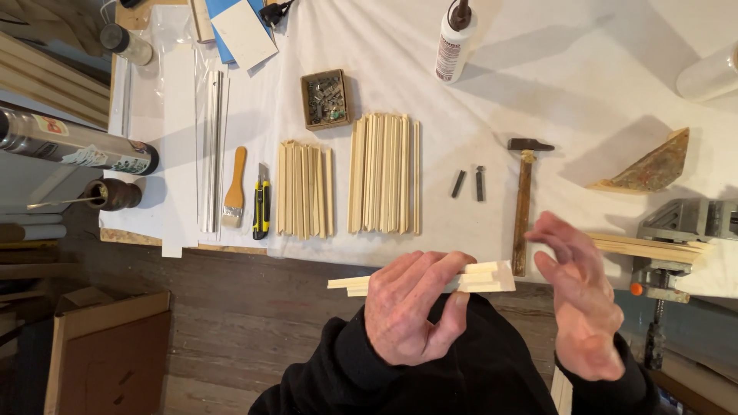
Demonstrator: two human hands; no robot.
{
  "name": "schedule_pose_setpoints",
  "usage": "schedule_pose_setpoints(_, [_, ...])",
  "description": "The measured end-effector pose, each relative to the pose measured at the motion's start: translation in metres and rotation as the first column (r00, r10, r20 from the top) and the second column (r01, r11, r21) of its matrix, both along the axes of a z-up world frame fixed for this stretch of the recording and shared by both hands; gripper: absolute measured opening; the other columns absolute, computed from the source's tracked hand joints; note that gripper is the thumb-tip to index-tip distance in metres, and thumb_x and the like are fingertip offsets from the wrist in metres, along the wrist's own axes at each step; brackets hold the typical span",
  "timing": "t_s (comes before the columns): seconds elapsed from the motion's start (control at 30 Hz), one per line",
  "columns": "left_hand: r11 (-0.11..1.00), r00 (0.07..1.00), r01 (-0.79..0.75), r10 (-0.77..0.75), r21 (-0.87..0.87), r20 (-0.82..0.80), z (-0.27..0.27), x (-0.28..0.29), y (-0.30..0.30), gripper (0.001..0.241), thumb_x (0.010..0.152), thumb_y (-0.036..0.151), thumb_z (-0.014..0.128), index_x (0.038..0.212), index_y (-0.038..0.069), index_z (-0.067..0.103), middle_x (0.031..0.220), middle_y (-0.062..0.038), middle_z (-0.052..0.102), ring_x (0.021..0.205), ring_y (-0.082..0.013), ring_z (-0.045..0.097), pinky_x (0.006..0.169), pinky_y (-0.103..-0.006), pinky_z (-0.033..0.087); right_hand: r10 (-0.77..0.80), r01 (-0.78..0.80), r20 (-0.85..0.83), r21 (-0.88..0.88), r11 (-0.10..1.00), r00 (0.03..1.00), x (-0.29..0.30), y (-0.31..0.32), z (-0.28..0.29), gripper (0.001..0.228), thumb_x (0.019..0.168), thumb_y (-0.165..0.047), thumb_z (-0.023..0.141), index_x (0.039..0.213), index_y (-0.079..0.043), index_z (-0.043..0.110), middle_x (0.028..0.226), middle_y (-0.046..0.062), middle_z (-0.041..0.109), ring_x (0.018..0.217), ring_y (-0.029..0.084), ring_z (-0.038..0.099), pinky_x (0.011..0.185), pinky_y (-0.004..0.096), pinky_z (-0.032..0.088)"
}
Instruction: Assembling wooden frame corners using wood glue, a corner clamp, and a hammer.
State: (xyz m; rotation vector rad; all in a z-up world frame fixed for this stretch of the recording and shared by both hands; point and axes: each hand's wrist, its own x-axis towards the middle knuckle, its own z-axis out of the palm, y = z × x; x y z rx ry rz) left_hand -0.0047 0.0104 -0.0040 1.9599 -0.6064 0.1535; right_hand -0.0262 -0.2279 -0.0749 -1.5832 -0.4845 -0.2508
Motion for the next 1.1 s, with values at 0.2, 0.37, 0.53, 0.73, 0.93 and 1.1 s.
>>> schedule_pose_setpoints(0.2, [0.998, 0.999, -0.042, 0.041, 0.046, 0.035, -0.016, 0.002, 0.013, 0.026, 0.098, 0.007, 0.058, 0.12, -0.006, 0.061, 0.101, -0.014, 0.071, 0.08, -0.0247, 0.068, 0.073, -0.0361, 0.057, 0.411, -0.114, -0.599, 0.47, 0.875, 0.687, -0.055, -0.015, -0.118, 0.051, 0.1, -0.02, 0.064, 0.144, 0.003, 0.051, 0.133, 0.024, 0.062, 0.122, 0.034, 0.062, 0.109, 0.046, 0.05])
schedule_pose_setpoints(0.37, [0.99, 0.997, -0.066, 0.071, 0.126, -0.04, -0.058, -0.002, 0.037, 0.027, 0.096, 0.007, 0.056, 0.118, -0.007, 0.062, 0.093, -0.013, 0.069, 0.072, -0.0203, 0.065, 0.065, -0.0338, 0.054, 0.58, 0.33, -0.789, 0.613, 0.718, 0.203, -0.105, 0.018, -0.271, 0.038, 0.098, -0.01, 0.051, 0.129, 0.009, 0.062, 0.121, 0.016, 0.068, 0.106, 0.023, 0.063, 0.093, 0.037, 0.049])
schedule_pose_setpoints(0.53, [0.968, 0.984, -0.042, 0.083, 0.249, -0.158, -0.06, -0.004, 0.047, 0.028, 0.093, 0.004, 0.057, 0.118, -0.008, 0.063, 0.085, -0.013, 0.066, 0.064, -0.0182, 0.061, 0.059, -0.0328, 0.05, 0.554, 0.705, -0.767, 0.585, 0.4, 0.323, -0.155, 0.056, -0.356, 0.039, 0.083, 0.009, 0.053, 0.12, -0.002, 0.059, 0.116, 0.006, 0.064, 0.115, 0.019, 0.061, 0.103, 0.036, 0.05])
schedule_pose_setpoints(0.73, [0.958, 0.977, -0.052, 0.108, 0.283, -0.186, -0.06, -0.008, 0.051, 0.027, 0.093, 0.004, 0.059, 0.118, -0.007, 0.062, 0.085, -0.013, 0.065, 0.063, -0.0184, 0.061, 0.058, -0.0316, 0.05, 0.444, 0.678, -0.748, 0.651, 0.343, 0.493, -0.148, 0.079, -0.36, 0.044, 0.08, 0.019, 0.052, 0.121, 0.005, 0.057, 0.12, 0.013, 0.061, 0.115, 0.027, 0.061, 0.106, 0.045, 0.049])
schedule_pose_setpoints(0.93, [0.972, 0.985, -0.038, 0.076, 0.231, -0.155, -0.042, -0.004, 0.042, 0.028, 0.091, 0.002, 0.06, 0.118, -0.006, 0.062, 0.088, -0.013, 0.064, 0.067, -0.023, 0.06, 0.062, -0.0333, 0.05, 0.499, 0.792, -0.857, 0.394, 0.467, 0.132, -0.142, 0.067, -0.332, 0.046, 0.083, 0.017, 0.049, 0.125, -0.003, 0.055, 0.122, 0.007, 0.059, 0.118, 0.022, 0.058, 0.104, 0.039, 0.05])
schedule_pose_setpoints(1.1, [0.977, 0.984, -0.027, 0.063, 0.21, -0.169, -0.057, -0.009, 0.042, 0.027, 0.092, 0.001, 0.06, 0.118, -0.005, 0.062, 0.086, -0.011, 0.063, 0.066, -0.0203, 0.061, 0.06, -0.0319, 0.049, 0.273, 0.665, -0.929, 0.371, 0.648, 0.252, -0.143, 0.034, -0.35, 0.063, 0.071, 0.025, 0.043, 0.128, 0.001, 0.055, 0.133, 0.009, 0.063, 0.119, 0.024, 0.06, 0.086, 0.034, 0.052])
